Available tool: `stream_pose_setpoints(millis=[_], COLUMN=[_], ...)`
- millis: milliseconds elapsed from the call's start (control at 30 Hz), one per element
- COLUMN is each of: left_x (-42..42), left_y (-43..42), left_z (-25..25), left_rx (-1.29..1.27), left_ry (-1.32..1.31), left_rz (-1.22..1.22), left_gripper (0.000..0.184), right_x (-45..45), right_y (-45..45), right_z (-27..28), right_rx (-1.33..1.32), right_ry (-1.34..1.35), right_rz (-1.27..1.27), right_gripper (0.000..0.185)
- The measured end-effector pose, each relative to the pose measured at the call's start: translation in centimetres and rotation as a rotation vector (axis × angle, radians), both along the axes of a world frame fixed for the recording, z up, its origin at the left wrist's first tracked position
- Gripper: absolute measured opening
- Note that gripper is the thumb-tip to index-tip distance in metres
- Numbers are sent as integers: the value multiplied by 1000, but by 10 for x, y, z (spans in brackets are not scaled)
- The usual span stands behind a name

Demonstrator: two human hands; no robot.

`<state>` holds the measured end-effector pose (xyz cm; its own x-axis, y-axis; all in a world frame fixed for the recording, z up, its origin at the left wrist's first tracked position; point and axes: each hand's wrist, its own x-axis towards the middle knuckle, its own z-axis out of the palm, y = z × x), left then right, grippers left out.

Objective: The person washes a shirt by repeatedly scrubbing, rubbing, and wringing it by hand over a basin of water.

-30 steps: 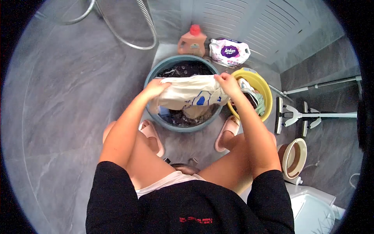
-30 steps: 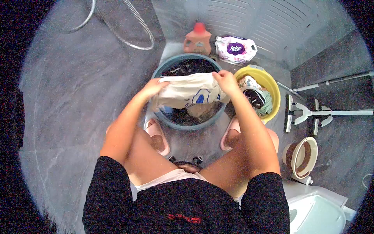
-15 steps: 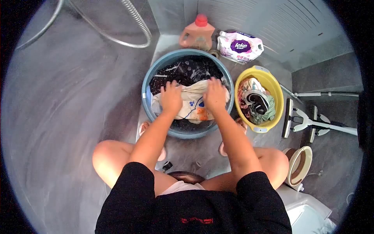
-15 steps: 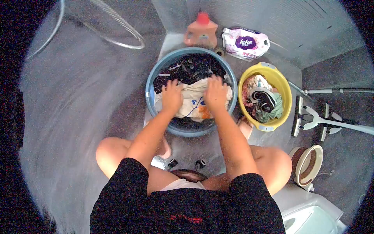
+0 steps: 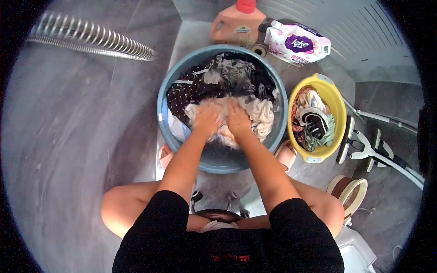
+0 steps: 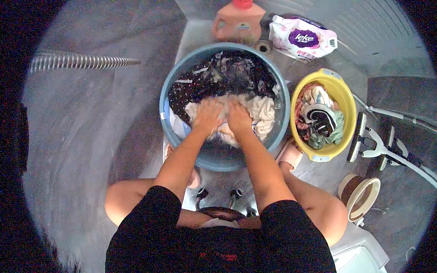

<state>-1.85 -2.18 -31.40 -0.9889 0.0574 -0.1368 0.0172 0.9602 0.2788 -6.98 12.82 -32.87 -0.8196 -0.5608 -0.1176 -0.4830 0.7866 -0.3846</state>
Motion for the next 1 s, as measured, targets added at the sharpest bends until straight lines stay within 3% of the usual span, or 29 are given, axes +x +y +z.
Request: stream_pose_setpoints(millis=[67, 200, 267, 300, 367, 467, 533, 600, 667, 733, 800, 833, 867, 933, 1000], left_x=[-21, -20, -19, -17, -11, -14, -13, -13, -16, -13, -11, -6, -1, 7, 28], left_y=[-1, -6, -14, -18, -27, -34, -33, -35, -27, -18, -12, -9, -8, -13, -12], left_z=[-10, 7, 32, 42, 57, 94, 124, 130, 153, 178, 211, 230, 244, 272, 310], left_rx=[-28, -45, -36, -32, -114, -211, -113, -31, 518, 610, 840, 865, 861, 748, 637], left_ry=[-118, -268, -291, -304, -224, -184, -68, 108, -154, -64, -127, -146, -136, -37, -100], left_rz=[-34, 23, 117, 164, 140, 107, -9, -57, 9, -38, -59, -39, -52, -147, -106], left_gripper=[48, 39, 34, 32, 30, 28, 24, 20, 20, 22, 26, 28, 28, 29, 41], right_x=[-3, -6, -7, -6, -3, 3, 8, 13, 14, 13, 8, 6, 7, 6, 10], right_y=[-4, 4, 12, 15, 14, 13, 12, 13, 13, 13, 12, 10, 14, 24, 30], right_z=[-7, 2, 3, 5, 53, 96, 119, 139, 153, 171, 194, 204, 214, 250, 287], right_rx=[-5, -134, -113, -116, 45, 143, 161, 94, -67, -227, -279, -459, -461, -279, -136], right_ry=[-230, -215, 256, 266, -66, -210, -236, -97, 4, 106, -225, -372, -356, -415, -297], right_rz=[-75, 12, 130, 131, -82, -110, -115, -97, -23, 58, 124, 161, 158, 170, 95], right_gripper=[55, 52, 46, 46, 54, 64, 66, 73, 76, 78, 76, 63, 63, 48, 36])
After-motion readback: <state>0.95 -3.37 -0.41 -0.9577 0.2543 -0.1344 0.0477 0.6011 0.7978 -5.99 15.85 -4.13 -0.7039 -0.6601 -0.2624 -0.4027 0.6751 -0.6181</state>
